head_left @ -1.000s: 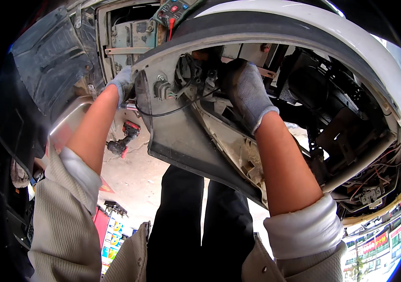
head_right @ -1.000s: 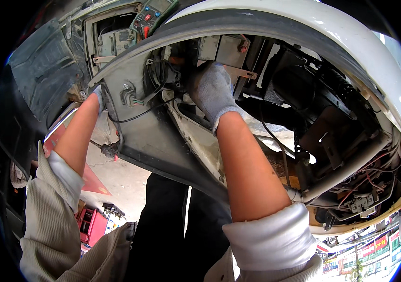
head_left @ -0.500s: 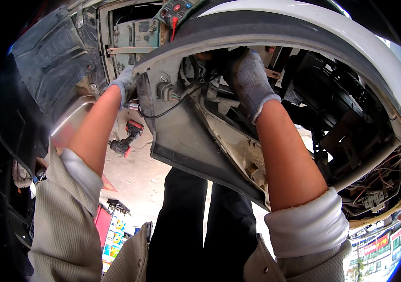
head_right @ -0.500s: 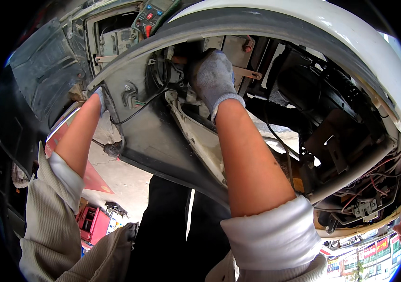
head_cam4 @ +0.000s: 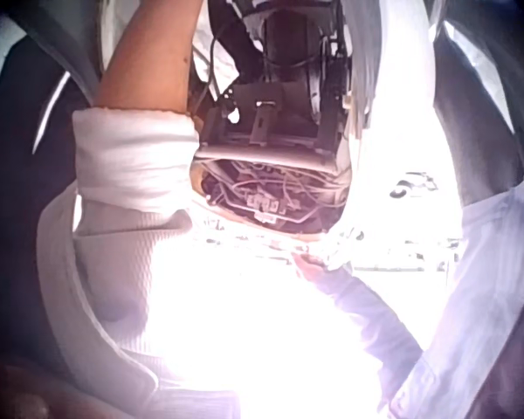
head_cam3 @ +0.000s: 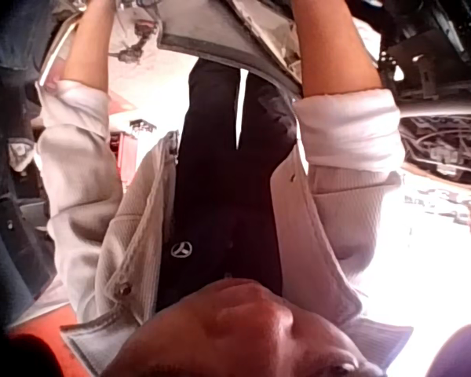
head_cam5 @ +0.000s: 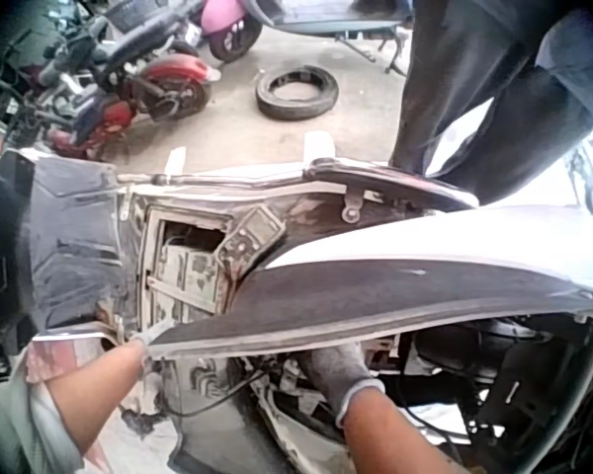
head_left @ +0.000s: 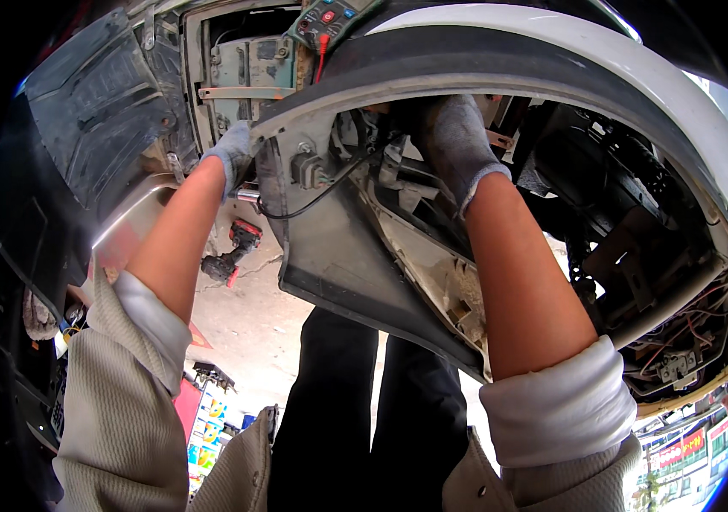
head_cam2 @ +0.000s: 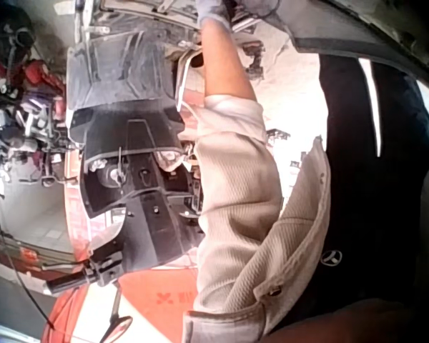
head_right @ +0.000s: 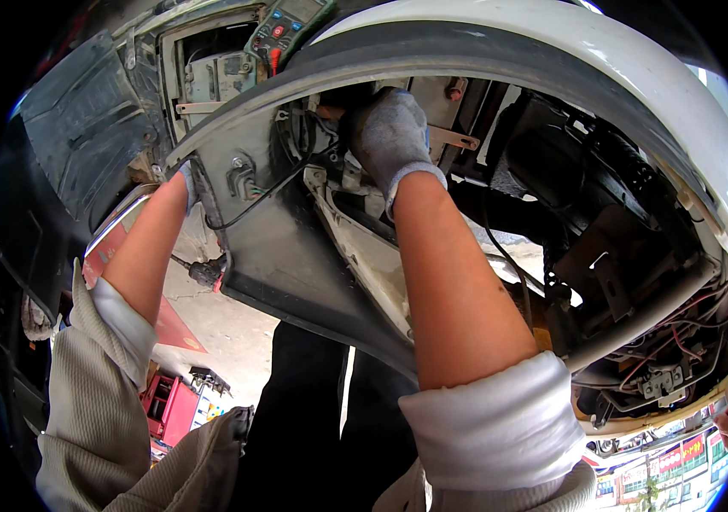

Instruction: The person uses a multimeter to test electrical connections on a disassembled white scooter. They probe various points within the exposed frame and battery area while wearing gloves. The scooter remains open throughout the process, and the person occasionally steps back to observe the setup.

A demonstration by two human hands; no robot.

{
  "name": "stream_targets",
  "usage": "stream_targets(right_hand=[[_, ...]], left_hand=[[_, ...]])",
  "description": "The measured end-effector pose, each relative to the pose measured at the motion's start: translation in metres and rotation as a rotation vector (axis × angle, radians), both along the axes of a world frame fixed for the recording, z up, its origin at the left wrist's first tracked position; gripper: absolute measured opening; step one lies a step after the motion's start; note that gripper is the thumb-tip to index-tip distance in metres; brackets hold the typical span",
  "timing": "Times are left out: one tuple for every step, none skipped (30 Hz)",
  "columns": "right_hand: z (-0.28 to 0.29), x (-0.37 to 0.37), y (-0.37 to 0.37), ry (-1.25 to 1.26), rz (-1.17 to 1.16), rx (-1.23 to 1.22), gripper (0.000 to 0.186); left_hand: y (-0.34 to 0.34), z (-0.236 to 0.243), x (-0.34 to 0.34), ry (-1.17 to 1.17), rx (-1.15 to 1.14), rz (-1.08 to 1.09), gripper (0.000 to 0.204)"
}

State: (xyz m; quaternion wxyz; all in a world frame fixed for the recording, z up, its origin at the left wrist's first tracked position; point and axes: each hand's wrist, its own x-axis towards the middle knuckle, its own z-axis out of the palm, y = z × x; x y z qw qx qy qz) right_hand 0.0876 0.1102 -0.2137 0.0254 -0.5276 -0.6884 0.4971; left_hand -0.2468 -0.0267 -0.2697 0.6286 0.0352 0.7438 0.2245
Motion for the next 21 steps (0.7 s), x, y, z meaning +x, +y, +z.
stream_targets(right_hand=[[-0.004,0.001,-0.001,-0.016,0.011,-0.006,0.034],[-0.003,-0.001,-0.003,-0.011,-0.015,-0.028,0.033],[-0.001,-0.002,-0.004,-0.010,-0.023,-0.008,0.031],[0.000,-0.004,-0.004,-0.009,-0.031,0.012,0.030],[-0.005,0.005,-0.006,-0.028,-0.034,0.077,0.029],[-0.006,0.006,-0.006,-0.067,0.025,0.138,0.027],[-0.006,0.006,-0.006,-0.107,0.082,0.201,0.026],[0.001,0.002,-0.002,-0.170,0.197,0.264,0.025],[0.011,0.000,0.001,-0.194,0.233,0.294,0.024],[0.021,-0.002,0.005,-0.218,0.267,0.324,0.024],[0.034,-0.003,0.006,-0.198,0.224,0.321,0.023],[0.044,-0.003,0.006,-0.177,0.180,0.322,0.023],[0.050,-0.002,0.004,-0.192,0.175,0.306,0.023],[0.054,-0.001,0.002,-0.198,0.171,0.295,0.023],[0.055,-0.008,0.000,-0.183,0.180,0.287,0.023],[0.053,-0.008,-0.008,-0.254,0.280,0.367,0.026],[0.043,0.008,-0.014,-0.374,0.357,0.442,0.028],[0.038,0.012,-0.022,-0.447,0.446,0.525,0.030],[0.051,0.010,-0.018,-0.565,0.630,0.321,0.036],[0.037,0.013,-0.026,-0.596,0.649,0.312,0.038],[0.016,0.031,-0.036,-0.362,0.460,0.229,0.039]], left_hand=[[-0.003,-0.004,-0.005,0.053,0.014,-0.085,0.029],[-0.005,-0.006,-0.009,0.088,0.016,-0.132,0.029],[-0.008,-0.008,-0.012,0.107,0.013,-0.142,0.030],[-0.013,-0.009,-0.015,0.116,0.012,-0.141,0.030],[-0.005,-0.007,-0.005,0.053,-0.003,-0.031,0.030],[-0.001,-0.003,0.002,0.004,-0.025,0.090,0.030],[0.003,0.002,0.008,-0.047,-0.047,0.209,0.031],[0.005,0.011,0.013,-0.062,-0.099,0.270,0.031],[0.010,0.019,0.018,-0.081,-0.147,0.328,0.031],[0.013,0.027,0.025,-0.101,-0.194,0.387,0.031],[0.014,0.036,0.030,-0.144,-0.169,0.357,0.031],[0.014,0.044,0.032,-0.186,-0.140,0.326,0.031],[0.014,0.043,0.035,-0.203,-0.123,0.307,0.030],[0.013,0.044,0.035,-0.213,-0.104,0.289,0.029],[-0.003,0.033,0.029,-0.181,-0.095,0.299,0.027],[-0.004,0.027,0.024,-0.157,-0.081,0.302,0.024],[0.030,0.063,0.063,-0.049,-0.085,0.123,0.021],[0.036,0.078,0.069,0.051,-0.079,-0.065,0.019],[0.043,0.094,0.076,0.157,-0.080,-0.249,0.018],[0.027,0.068,0.060,0.229,-0.065,-0.468,0.019],[0.018,0.049,0.053,0.218,-0.076,-0.406,0.019]])
